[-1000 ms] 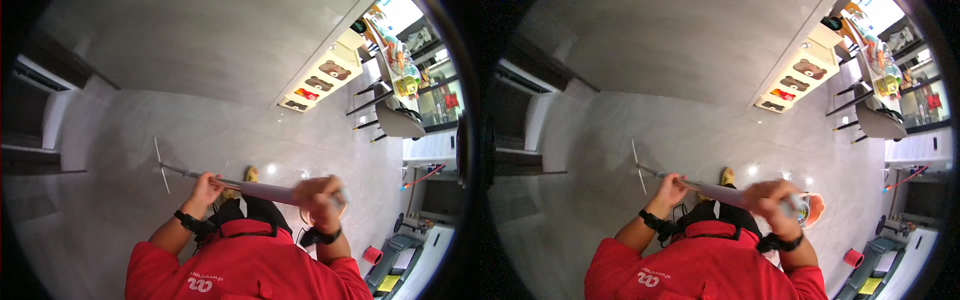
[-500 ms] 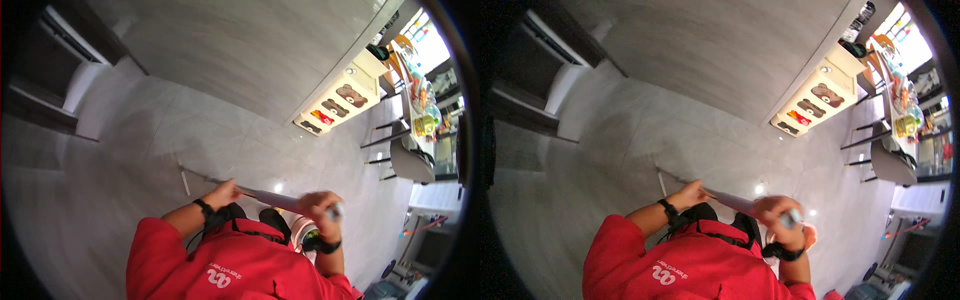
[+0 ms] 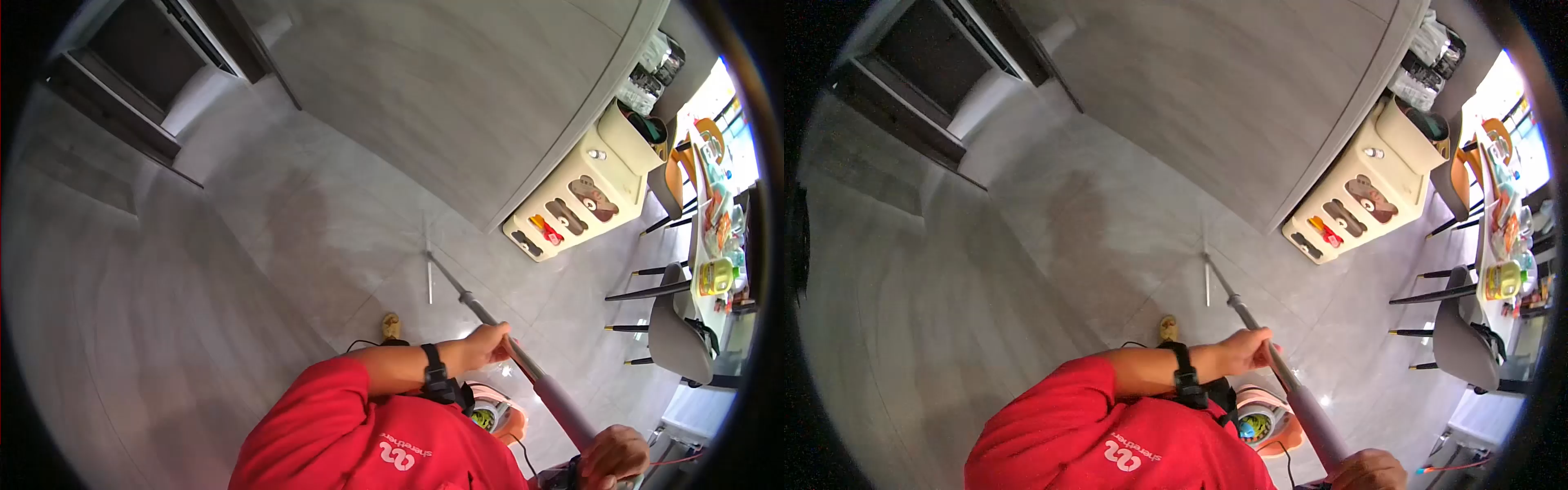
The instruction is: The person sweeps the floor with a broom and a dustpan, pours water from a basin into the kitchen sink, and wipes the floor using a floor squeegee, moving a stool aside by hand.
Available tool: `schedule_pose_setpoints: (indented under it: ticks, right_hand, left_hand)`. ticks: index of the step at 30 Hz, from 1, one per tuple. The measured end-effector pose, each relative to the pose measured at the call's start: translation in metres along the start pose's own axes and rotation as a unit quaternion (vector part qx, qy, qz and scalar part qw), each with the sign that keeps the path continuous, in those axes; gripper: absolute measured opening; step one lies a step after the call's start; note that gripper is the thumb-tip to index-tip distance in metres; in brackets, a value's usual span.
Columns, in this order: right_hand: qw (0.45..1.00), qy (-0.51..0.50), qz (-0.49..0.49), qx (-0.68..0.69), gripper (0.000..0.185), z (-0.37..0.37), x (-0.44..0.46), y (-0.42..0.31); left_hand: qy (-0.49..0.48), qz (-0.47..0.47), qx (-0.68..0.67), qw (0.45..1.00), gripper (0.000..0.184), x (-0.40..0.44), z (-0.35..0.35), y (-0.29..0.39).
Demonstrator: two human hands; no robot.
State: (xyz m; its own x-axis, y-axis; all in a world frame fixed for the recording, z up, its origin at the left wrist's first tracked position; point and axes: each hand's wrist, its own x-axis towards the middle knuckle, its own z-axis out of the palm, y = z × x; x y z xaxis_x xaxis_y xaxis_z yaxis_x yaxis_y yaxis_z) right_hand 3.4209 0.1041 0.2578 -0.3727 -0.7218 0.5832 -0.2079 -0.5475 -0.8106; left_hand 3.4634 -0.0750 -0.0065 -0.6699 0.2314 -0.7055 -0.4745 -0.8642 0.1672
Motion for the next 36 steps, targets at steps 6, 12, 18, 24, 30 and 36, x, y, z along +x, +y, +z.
schedule_pose_setpoints:
  ticks: [6,12,18,24,30,36]
  right_hand:
    - [0.990,0.114,0.021,0.085,0.026,0.049,0.055,0.087]
    - [0.959,-0.194,0.139,0.153,0.012,0.169,0.134,0.234]
    - [0.912,-0.366,0.125,0.138,0.012,0.317,0.167,0.331]
    - [0.926,-0.315,0.169,0.120,0.012,0.309,0.178,0.338]
    - [0.972,-0.154,0.173,0.043,0.014,0.224,0.156,0.306]
    - [0.977,0.064,0.194,-0.066,0.015,0.142,0.084,0.232]
  left_hand:
    - [0.120,0.186,-0.208,0.953,0.014,-0.055,-0.110,0.056]
    - [0.220,0.378,-0.433,0.788,0.008,-0.149,-0.298,0.141]
    - [0.284,0.416,-0.501,0.704,0.007,-0.231,-0.423,0.174]
    - [0.325,0.391,-0.380,0.773,0.010,-0.220,-0.433,0.194]
    - [0.306,0.283,-0.113,0.902,0.015,-0.150,-0.343,0.224]
    - [0.227,0.170,0.077,0.956,0.020,-0.051,-0.229,0.203]
